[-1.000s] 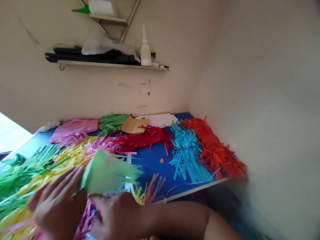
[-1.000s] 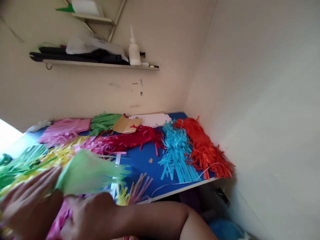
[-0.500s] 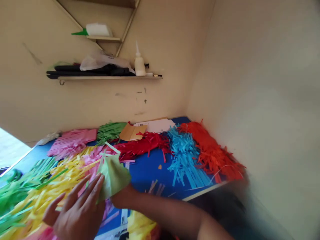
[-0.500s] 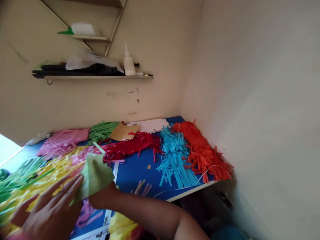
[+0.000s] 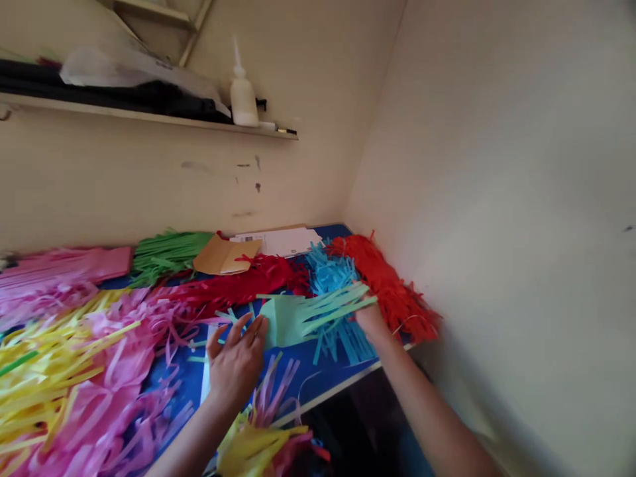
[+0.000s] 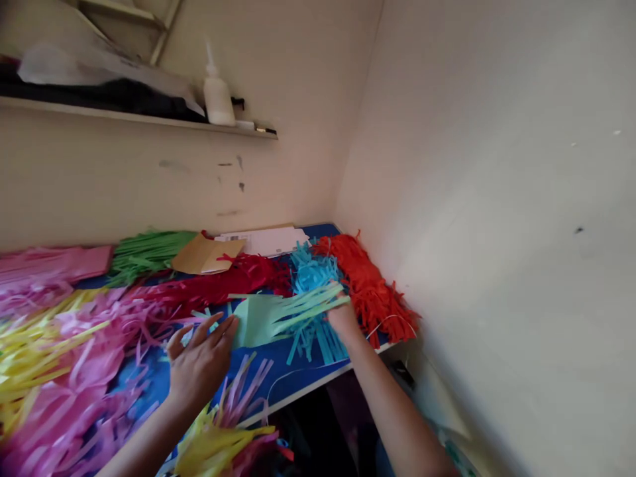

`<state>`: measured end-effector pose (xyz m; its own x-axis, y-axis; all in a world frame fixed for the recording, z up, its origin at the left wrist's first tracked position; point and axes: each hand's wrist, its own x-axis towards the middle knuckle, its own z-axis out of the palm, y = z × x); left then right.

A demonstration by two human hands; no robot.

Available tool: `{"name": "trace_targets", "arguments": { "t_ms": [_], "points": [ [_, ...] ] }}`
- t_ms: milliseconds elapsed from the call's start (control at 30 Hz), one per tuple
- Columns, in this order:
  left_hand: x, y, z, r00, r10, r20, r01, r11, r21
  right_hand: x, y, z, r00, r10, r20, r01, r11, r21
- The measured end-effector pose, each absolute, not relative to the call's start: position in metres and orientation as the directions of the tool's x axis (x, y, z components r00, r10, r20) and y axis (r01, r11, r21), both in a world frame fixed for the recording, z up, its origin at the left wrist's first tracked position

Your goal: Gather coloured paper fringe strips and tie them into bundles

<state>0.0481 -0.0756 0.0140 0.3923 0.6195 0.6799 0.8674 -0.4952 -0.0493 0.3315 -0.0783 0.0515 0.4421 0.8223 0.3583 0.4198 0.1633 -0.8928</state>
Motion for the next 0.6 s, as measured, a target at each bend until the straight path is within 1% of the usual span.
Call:
{"name": "trace_targets", "arguments": {
  "t_ms": [67, 100, 133, 167, 200, 233, 267, 300, 433, 533, 600],
  "points": [
    [0.059, -0.074, 0.012, 0.402, 0.636, 0.658, 0.852, -0.523, -0.014, 0.340, -0.097, 0.057, 0.508, 0.721, 0.471, 0.539, 0.161, -0.827],
    [0.064, -0.074, 0.013, 0.409, 0.641, 0.649, 0.844, -0.536, -0.002, 0.333, -0.107, 0.057, 0.489, 0.698, 0.523, 0.589, 0.178, -0.788],
    [0.068, -0.074, 0.015, 0.415, 0.646, 0.641, 0.837, -0.547, 0.010, 0.319, -0.114, 0.055, 0.430, 0.708, 0.560, 0.629, 0.210, -0.749],
    [0.072, -0.073, 0.017, 0.421, 0.649, 0.634, 0.829, -0.559, 0.021, 0.302, -0.119, 0.051, 0.290, 0.754, 0.590, 0.668, 0.282, -0.689],
    [0.075, -0.073, 0.019, 0.427, 0.652, 0.627, 0.822, -0.569, 0.031, 0.284, -0.119, 0.046, 0.044, 0.795, 0.605, 0.738, 0.382, -0.556],
    [0.077, -0.071, 0.021, 0.431, 0.655, 0.621, 0.816, -0.576, 0.042, 0.268, -0.116, 0.043, -0.084, 0.809, 0.582, 0.777, 0.419, -0.469],
    [0.078, -0.069, 0.022, 0.430, 0.659, 0.617, 0.813, -0.580, 0.054, 0.256, -0.110, 0.040, -0.151, 0.812, 0.564, 0.793, 0.439, -0.422],
    [0.078, -0.065, 0.023, 0.424, 0.665, 0.615, 0.811, -0.580, 0.068, 0.248, -0.101, 0.039, -0.179, 0.818, 0.547, 0.807, 0.440, -0.393],
    [0.074, -0.038, 0.014, 0.331, 0.726, 0.603, 0.838, -0.520, 0.167, 0.257, -0.072, 0.045, -0.142, 0.795, 0.590, 0.807, 0.438, -0.396],
    [0.062, -0.017, 0.006, 0.281, 0.783, 0.555, 0.852, -0.469, 0.232, 0.269, -0.070, 0.045, -0.159, 0.699, 0.697, 0.808, 0.497, -0.315],
    [0.041, -0.011, 0.007, 0.272, 0.805, 0.527, 0.865, -0.445, 0.234, 0.267, -0.074, 0.036, -0.204, 0.613, 0.763, 0.802, 0.551, -0.229]
  ]
}}
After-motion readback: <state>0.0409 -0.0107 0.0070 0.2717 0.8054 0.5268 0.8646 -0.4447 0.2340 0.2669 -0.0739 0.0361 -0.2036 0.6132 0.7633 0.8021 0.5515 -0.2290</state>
